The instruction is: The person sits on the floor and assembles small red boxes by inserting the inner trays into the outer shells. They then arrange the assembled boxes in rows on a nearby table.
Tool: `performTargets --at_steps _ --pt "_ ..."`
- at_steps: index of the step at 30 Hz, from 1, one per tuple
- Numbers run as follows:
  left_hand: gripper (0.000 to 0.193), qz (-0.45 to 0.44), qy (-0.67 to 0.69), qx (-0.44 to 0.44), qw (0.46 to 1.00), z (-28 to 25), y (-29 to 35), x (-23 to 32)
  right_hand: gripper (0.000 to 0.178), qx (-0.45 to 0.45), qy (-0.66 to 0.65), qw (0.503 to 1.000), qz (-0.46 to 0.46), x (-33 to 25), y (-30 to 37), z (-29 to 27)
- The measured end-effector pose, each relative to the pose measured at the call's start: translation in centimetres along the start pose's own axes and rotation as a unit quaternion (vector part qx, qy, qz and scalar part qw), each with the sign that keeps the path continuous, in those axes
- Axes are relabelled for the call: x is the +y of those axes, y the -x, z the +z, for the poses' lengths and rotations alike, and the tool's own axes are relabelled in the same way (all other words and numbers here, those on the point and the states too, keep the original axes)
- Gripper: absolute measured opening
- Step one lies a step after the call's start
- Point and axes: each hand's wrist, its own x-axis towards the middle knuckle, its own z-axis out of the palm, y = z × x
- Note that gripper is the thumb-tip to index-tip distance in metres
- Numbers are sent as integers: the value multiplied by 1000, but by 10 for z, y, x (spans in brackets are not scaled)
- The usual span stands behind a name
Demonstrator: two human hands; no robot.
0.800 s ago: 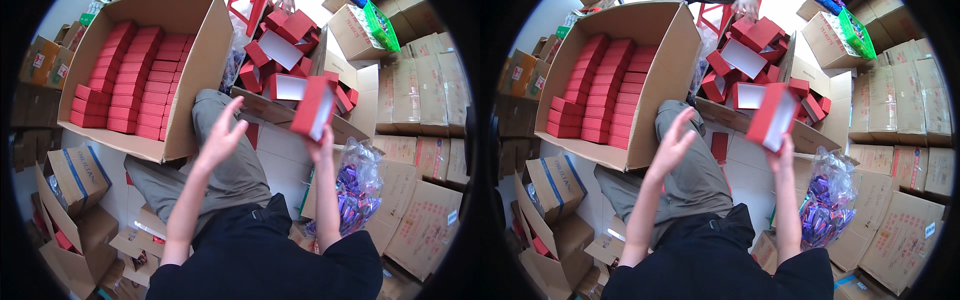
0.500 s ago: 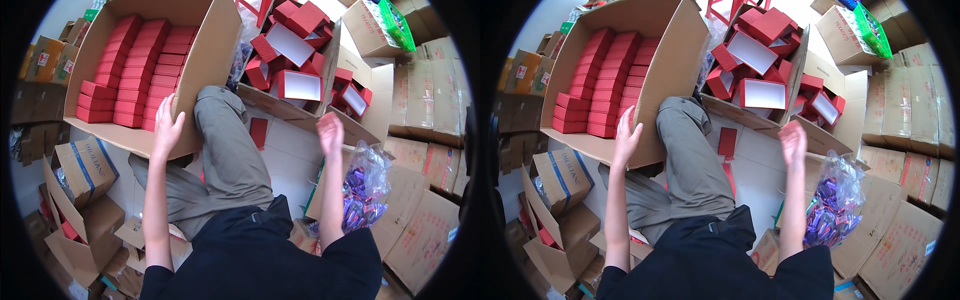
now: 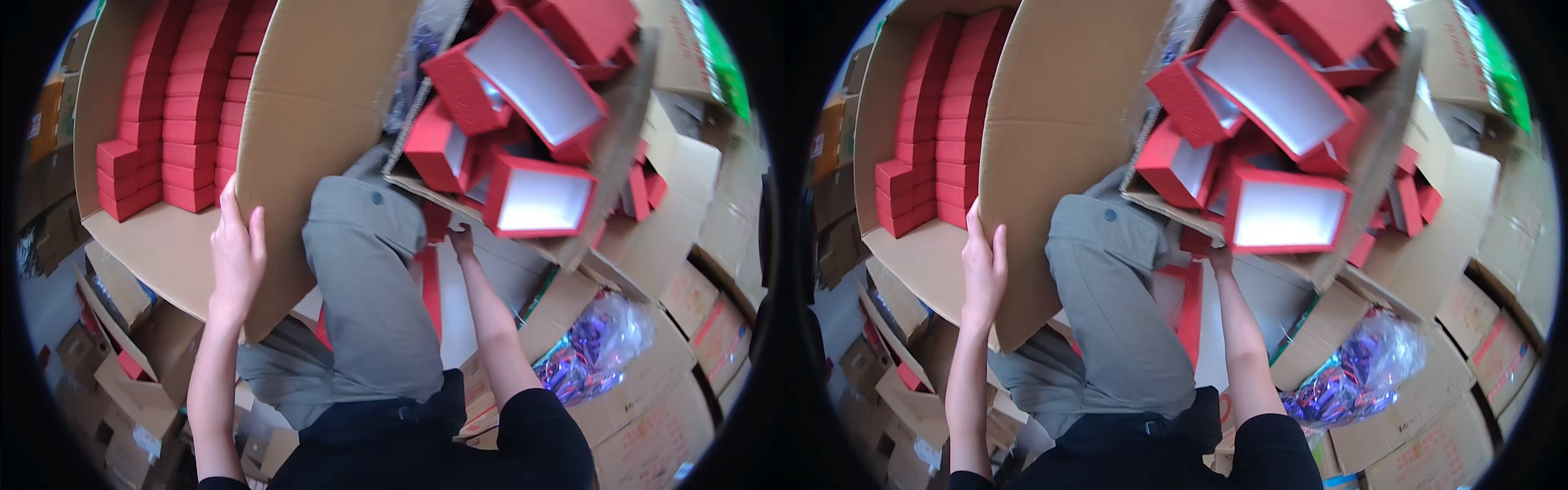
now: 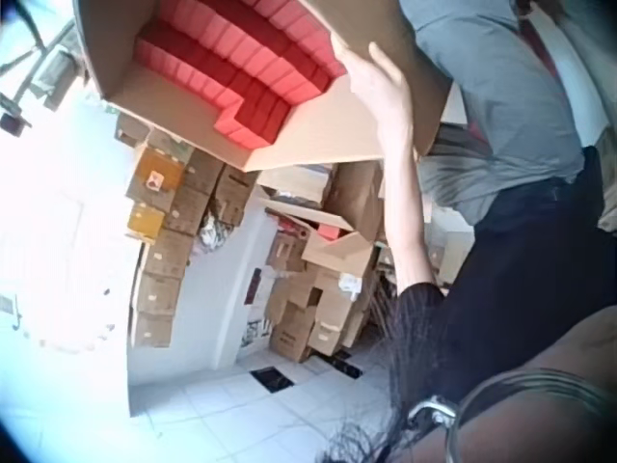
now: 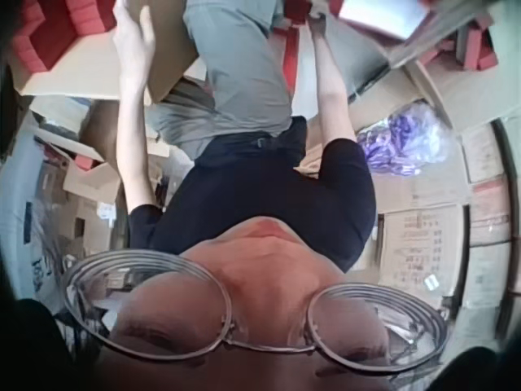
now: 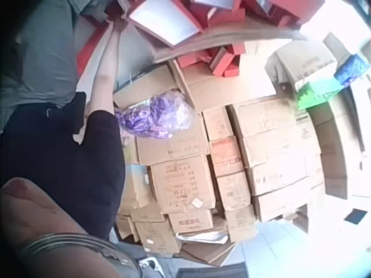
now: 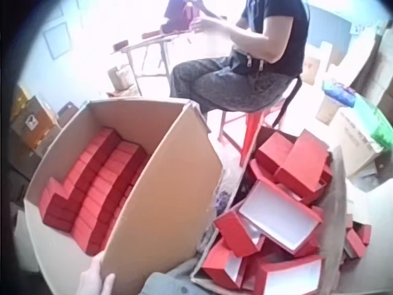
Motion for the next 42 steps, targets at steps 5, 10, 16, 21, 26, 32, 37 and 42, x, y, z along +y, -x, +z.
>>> performTargets --at_steps 5,10,16,21,26,32,37,42 --pt "44 -37 -8 -10 999 3 -13 3 71 -9 193 981 -28 -15 -38 45" --pt "47 21 -56 -56 997 -2 -22 -1 80 -23 243 970 17 -3 -54 72" --pt "47 7 9 -67 998 2 -20 1 92 -48 213 976 -4 13 -34 67" --pt "46 -5 9 -36 999 6 -27 6 102 -52 140 986 -74 -2 32 5" --pt "42 15 37 38 998 5 -21 1 106 -30 134 974 -178 -61 139 -93" --pt "48 109 -19 138 984 4 -5 9 101 -63 -165 953 -246 -125 240 -172" --pt "52 117 367 -184 904 21 86 74 82 -235 -540 765 -261 -156 299 -180" --pt "54 -70 607 -391 688 52 177 64 48 -227 -378 875 -199 -183 323 -158"
